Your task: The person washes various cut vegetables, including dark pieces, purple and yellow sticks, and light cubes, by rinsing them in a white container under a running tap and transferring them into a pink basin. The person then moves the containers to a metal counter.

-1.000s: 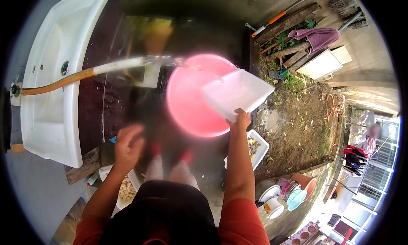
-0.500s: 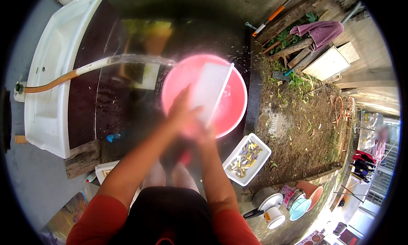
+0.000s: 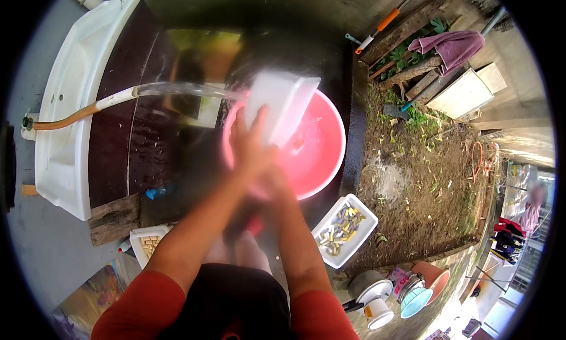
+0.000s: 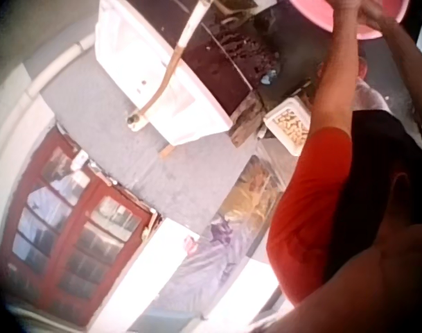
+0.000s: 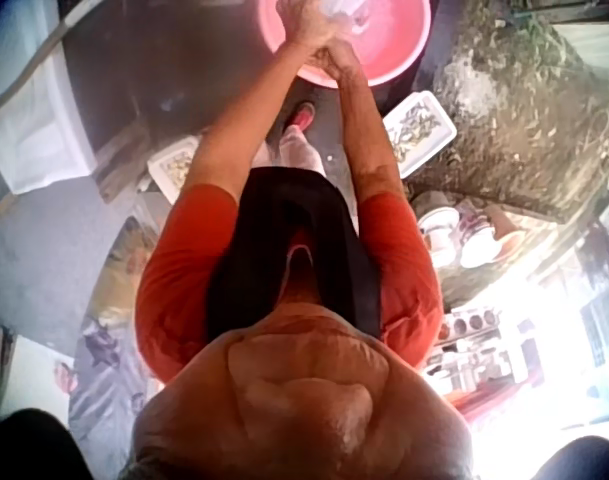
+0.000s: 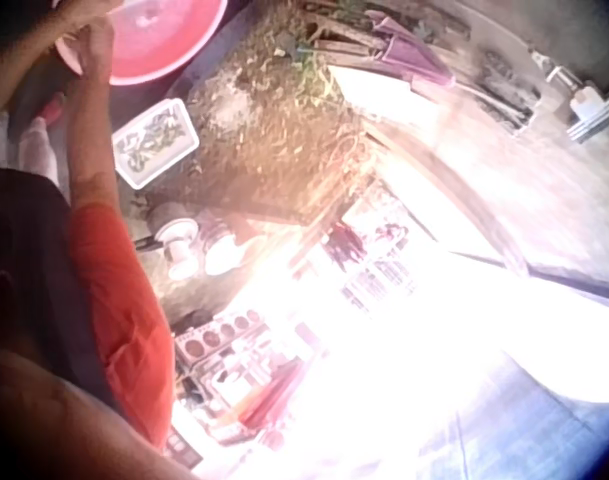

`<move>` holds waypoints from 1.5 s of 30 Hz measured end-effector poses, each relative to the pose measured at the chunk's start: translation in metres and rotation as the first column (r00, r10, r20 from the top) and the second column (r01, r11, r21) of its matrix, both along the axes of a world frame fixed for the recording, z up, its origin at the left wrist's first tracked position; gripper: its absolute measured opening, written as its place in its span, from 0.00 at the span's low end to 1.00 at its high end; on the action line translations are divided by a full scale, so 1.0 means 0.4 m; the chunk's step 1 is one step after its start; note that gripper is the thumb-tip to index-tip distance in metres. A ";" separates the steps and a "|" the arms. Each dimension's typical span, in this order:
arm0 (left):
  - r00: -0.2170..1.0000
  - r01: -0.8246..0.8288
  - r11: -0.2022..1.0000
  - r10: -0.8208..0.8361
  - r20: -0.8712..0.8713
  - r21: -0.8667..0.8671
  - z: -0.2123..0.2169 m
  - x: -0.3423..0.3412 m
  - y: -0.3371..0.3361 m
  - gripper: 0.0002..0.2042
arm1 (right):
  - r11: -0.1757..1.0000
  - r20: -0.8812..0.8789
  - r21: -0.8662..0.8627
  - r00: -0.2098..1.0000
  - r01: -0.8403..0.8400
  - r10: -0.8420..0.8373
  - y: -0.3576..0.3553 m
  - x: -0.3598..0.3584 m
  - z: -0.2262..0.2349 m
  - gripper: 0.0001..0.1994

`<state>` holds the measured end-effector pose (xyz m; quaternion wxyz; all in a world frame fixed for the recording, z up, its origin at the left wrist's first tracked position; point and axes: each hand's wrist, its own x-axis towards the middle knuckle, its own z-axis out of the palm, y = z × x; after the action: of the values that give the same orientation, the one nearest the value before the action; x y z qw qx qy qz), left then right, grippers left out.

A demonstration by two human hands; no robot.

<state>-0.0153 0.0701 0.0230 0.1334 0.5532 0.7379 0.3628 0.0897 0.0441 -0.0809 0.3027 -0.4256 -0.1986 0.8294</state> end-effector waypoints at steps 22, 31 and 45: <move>0.924 0.377 0.744 -0.344 0.167 -0.551 -0.016 -0.160 0.049 0.27 | 0.811 -0.235 -0.003 0.788 0.586 -0.570 0.027 0.009 0.160 0.30; 0.969 0.247 0.827 -0.215 0.123 -0.504 -0.069 -0.198 0.099 0.29 | 0.875 -0.064 0.063 0.876 0.481 -0.477 -0.021 0.042 0.210 0.36; 0.972 0.083 0.965 -0.024 0.233 -0.249 -0.145 -0.204 0.132 0.29 | 0.920 -0.018 0.202 0.940 0.336 -0.340 -0.058 0.053 0.180 0.34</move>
<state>-0.0968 0.1228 -0.0349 0.2974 0.5058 0.7431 0.3216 0.1111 0.0210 -0.0089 0.4811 -0.4277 -0.2079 0.7365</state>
